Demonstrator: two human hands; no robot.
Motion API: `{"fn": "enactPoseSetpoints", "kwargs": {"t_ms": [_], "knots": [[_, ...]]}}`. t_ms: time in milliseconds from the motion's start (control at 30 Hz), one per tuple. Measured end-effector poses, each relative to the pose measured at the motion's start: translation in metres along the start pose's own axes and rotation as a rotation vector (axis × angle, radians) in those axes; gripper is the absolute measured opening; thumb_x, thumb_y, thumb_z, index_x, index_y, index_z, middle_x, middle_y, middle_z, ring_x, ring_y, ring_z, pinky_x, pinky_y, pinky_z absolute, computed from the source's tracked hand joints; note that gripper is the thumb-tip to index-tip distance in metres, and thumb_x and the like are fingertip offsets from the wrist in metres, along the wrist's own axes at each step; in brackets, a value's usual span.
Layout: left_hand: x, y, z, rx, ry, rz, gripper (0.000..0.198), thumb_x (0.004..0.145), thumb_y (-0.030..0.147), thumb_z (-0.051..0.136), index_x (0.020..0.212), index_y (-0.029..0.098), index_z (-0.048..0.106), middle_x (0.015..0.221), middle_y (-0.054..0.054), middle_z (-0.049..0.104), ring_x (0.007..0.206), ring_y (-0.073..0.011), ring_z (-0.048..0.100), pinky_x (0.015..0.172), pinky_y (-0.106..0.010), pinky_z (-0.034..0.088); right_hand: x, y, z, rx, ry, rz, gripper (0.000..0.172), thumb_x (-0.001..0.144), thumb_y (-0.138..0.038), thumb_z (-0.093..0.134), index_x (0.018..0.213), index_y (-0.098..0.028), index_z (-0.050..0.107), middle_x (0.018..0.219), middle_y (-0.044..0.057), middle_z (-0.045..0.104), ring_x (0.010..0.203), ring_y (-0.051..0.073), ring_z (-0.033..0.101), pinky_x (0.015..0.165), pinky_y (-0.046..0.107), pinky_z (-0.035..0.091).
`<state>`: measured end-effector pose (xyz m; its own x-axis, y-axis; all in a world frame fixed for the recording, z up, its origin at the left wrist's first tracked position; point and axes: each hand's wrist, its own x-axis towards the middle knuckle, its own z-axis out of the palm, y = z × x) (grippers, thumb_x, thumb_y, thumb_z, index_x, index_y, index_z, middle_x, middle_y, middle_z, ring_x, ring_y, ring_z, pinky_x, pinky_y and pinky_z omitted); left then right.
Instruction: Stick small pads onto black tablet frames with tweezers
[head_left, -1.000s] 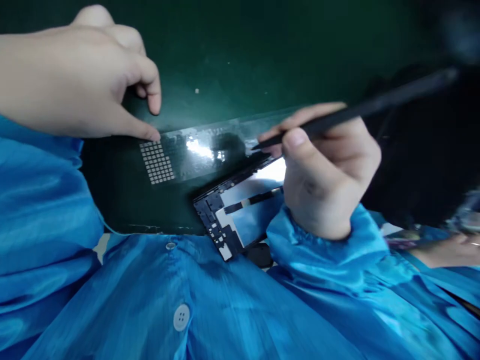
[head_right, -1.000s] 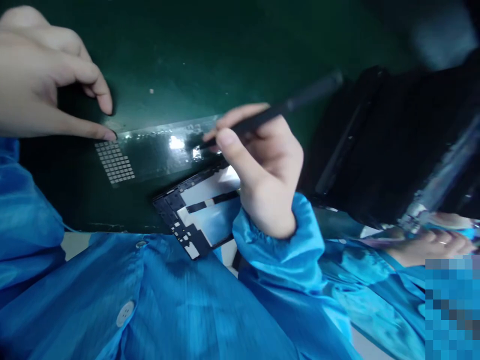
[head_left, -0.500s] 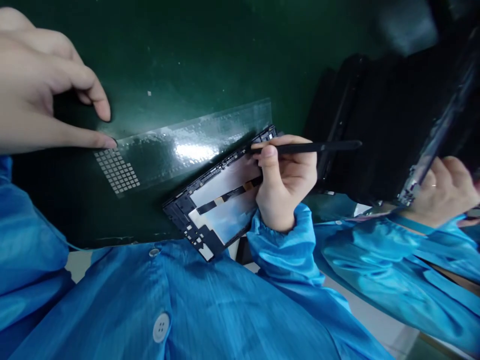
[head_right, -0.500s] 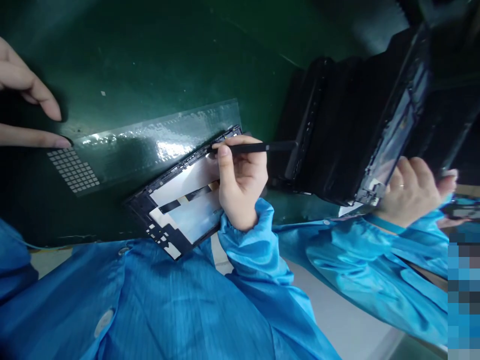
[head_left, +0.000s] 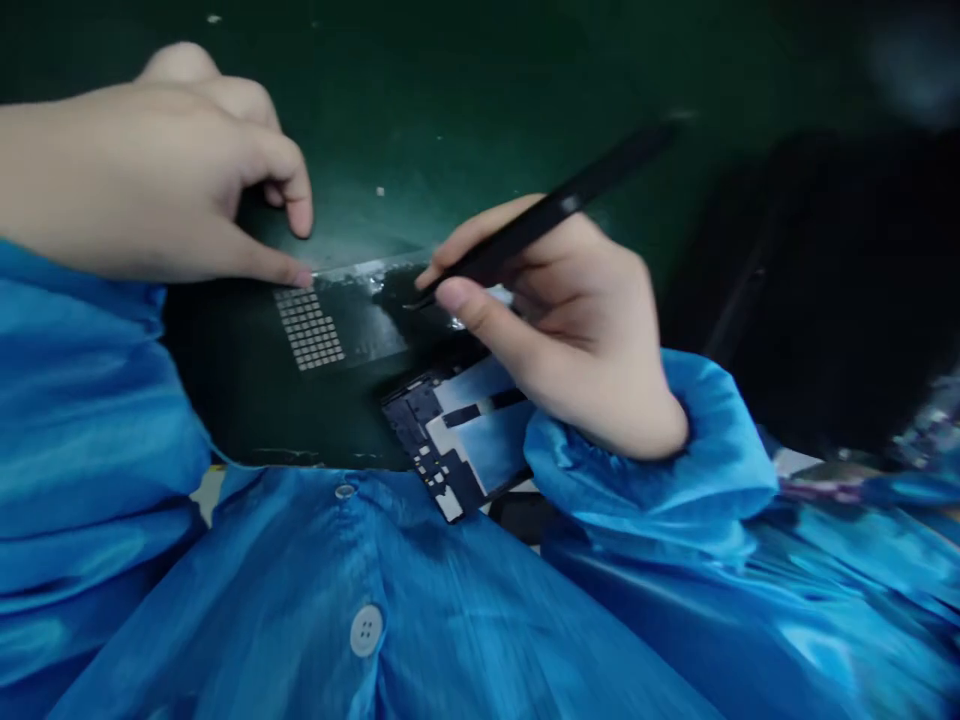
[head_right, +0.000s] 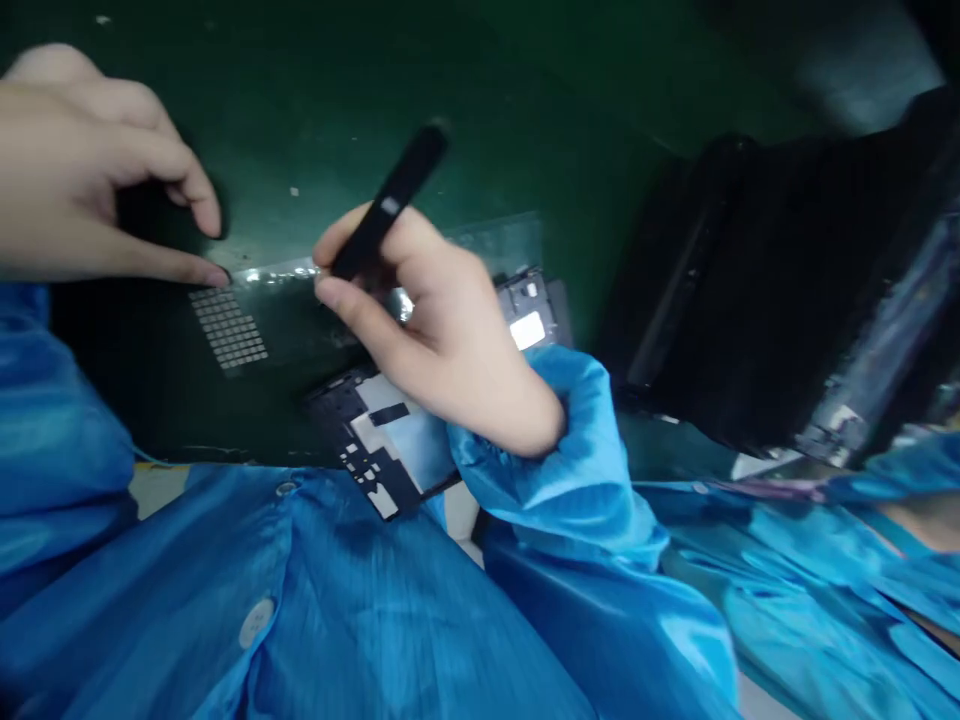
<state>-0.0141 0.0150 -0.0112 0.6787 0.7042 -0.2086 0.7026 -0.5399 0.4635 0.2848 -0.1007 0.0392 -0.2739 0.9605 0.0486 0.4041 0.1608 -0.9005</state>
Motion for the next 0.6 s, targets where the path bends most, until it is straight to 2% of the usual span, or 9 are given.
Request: {"fn": "enactPoseSetpoints", "kwargs": {"t_ms": [33,100,167,267,333,400,500,600], "knots": [[-0.001,0.009,-0.004,0.031,-0.009,-0.033,0.118,0.065,0.117,0.022,0.098,0.018,0.077,0.101,-0.007,0.054,0.139,-0.0389,0.052,0.121,-0.061,0.040,0.007,0.005,0.011,0.036,-0.093,-0.014,0.021,0.104,-0.046,0.080,0.110,-0.027,0.077,0.108,0.004,0.082,0.101,0.023,0.078,0.098,0.041,0.068],[-0.001,0.024,-0.009,0.064,-0.067,-0.099,0.136,0.054,0.119,0.002,0.099,0.016,0.077,0.106,-0.010,0.055,0.141,-0.0417,0.050,0.114,-0.059,0.045,0.016,0.016,0.031,0.094,-0.193,-0.032,0.021,0.106,-0.046,0.077,0.112,-0.026,0.076,0.108,0.004,0.082,0.101,0.022,0.079,0.098,0.039,0.069],[0.001,0.034,-0.012,0.074,-0.117,-0.138,0.141,0.050,0.118,-0.005,0.101,0.015,0.077,0.111,-0.011,0.054,0.143,-0.0428,0.048,0.113,-0.058,0.047,0.019,0.024,0.046,0.123,-0.225,-0.051,0.020,0.107,-0.044,0.076,0.114,-0.025,0.076,0.109,0.004,0.082,0.103,0.022,0.080,0.098,0.039,0.069],[0.003,0.040,-0.011,0.083,-0.117,-0.157,0.125,0.061,0.114,0.011,0.100,0.015,0.077,0.110,-0.009,0.052,0.145,-0.0411,0.048,0.122,-0.059,0.044,0.019,0.028,0.054,0.105,-0.232,-0.071,0.017,0.108,-0.040,0.075,0.116,-0.025,0.076,0.111,0.004,0.083,0.107,0.022,0.079,0.098,0.038,0.068],[0.004,0.041,-0.010,0.098,-0.127,-0.177,0.101,0.074,0.103,0.036,0.101,0.015,0.077,0.111,-0.008,0.052,0.147,-0.0401,0.048,0.127,-0.060,0.042,0.018,0.027,0.054,0.076,-0.222,-0.080,0.015,0.108,-0.038,0.075,0.116,-0.025,0.076,0.111,0.003,0.083,0.106,0.021,0.079,0.095,0.036,0.069],[0.005,0.041,-0.009,0.118,-0.146,-0.205,0.077,0.081,0.086,0.056,0.102,0.015,0.077,0.114,-0.008,0.053,0.150,-0.0410,0.047,0.128,-0.061,0.044,0.018,0.026,0.052,0.053,-0.212,-0.062,0.016,0.107,-0.040,0.076,0.115,-0.026,0.076,0.111,0.003,0.083,0.104,0.021,0.079,0.093,0.035,0.069],[0.005,0.040,-0.011,0.136,-0.153,-0.212,0.060,0.082,0.072,0.066,0.102,0.017,0.077,0.118,-0.009,0.055,0.151,-0.0420,0.047,0.130,-0.062,0.043,0.018,0.026,0.052,0.041,-0.213,-0.021,0.017,0.104,-0.041,0.080,0.114,-0.028,0.076,0.109,0.002,0.083,0.103,0.021,0.079,0.091,0.035,0.070],[0.005,0.042,-0.014,0.132,-0.140,-0.201,0.056,0.080,0.067,0.070,0.103,0.017,0.078,0.118,-0.009,0.056,0.151,-0.0417,0.047,0.131,-0.062,0.043,0.024,0.027,0.055,0.027,-0.223,-0.037,0.009,0.104,-0.031,0.079,0.112,-0.029,0.078,0.109,0.002,0.083,0.098,0.020,0.079,0.093,0.035,0.070]]}}
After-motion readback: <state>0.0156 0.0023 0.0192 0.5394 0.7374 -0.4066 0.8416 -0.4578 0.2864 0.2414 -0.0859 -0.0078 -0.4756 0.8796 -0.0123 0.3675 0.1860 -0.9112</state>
